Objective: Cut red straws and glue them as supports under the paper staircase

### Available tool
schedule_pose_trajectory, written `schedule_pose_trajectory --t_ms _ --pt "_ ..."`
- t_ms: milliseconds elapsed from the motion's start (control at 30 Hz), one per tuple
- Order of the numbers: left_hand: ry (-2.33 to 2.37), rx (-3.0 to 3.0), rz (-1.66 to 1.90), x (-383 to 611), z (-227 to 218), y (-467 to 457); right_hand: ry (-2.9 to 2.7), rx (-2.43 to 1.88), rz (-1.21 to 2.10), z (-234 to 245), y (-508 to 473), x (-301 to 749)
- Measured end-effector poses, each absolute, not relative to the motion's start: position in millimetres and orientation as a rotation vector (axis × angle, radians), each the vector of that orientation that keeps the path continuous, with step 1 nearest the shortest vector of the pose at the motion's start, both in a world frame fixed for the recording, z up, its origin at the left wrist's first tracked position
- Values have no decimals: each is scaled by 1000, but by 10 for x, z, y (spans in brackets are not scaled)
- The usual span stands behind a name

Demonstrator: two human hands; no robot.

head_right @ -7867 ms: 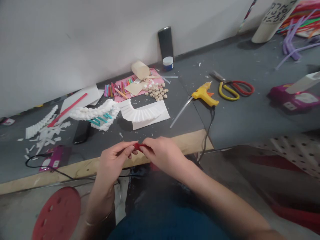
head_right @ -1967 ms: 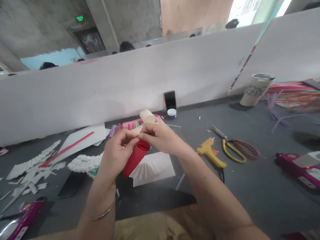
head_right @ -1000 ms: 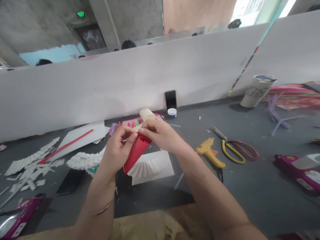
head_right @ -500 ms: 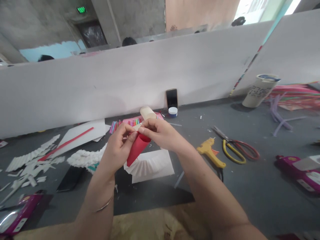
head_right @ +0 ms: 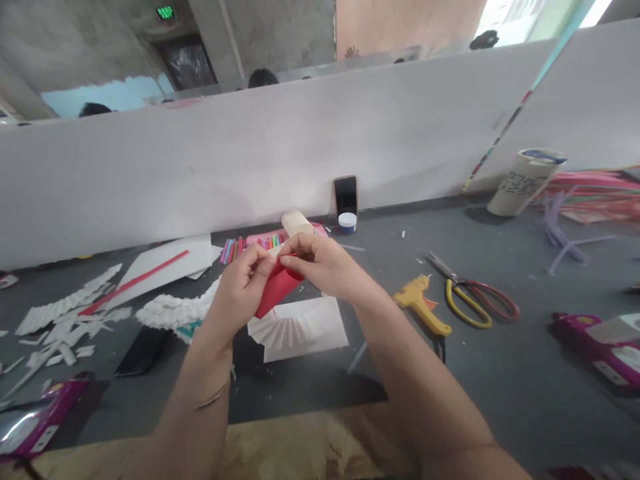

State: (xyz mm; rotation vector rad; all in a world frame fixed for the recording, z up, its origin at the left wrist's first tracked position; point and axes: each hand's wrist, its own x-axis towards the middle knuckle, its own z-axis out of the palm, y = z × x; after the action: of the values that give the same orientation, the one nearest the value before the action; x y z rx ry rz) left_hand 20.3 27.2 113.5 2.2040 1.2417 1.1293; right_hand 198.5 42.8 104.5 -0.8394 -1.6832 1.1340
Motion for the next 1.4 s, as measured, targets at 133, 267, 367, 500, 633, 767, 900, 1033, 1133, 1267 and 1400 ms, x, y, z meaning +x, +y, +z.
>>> schedule_pose_trajectory --t_ms 133,267,367,500,633,767,900,1033,1133,1267,1400 --pt "1199 2177 1118 170 1140 267 -1763 -888 1093 1047 447 1996" --pt "1204 2137 1123 177 1131 294 -1719 -895 1079 1029 483 1997" --pt "1253 2105 1139 187 1117 325 -1676 -906 1110 1013 497 1988" --pt "1300 2150 1132 180 1102 346 -1680 -887 1128 1004 494 1982" --pt "1266 2181 1116 169 1095 345 -1773 -969 1038 982 511 1993" --pt "1268 2166 1126 168 1071 367 -1764 -1010 1028 974 538 2000" --pt "1288 2168 1158 172 1058 385 -1691 -982 1074 1008 533 2001" --pt "1284 2186 1142 169 1073 377 -1649 -986 1082 1007 531 2002" --pt "1313 2184 1129 158 1080 376 -1659 -975 1049 971 545 1998" --pt "1274 2194 1100 131 1086 370 -1630 -912 1081 949 550 1999" --pt "1229 2203 1081 103 1105 350 -1690 -998 1034 976 532 2022"
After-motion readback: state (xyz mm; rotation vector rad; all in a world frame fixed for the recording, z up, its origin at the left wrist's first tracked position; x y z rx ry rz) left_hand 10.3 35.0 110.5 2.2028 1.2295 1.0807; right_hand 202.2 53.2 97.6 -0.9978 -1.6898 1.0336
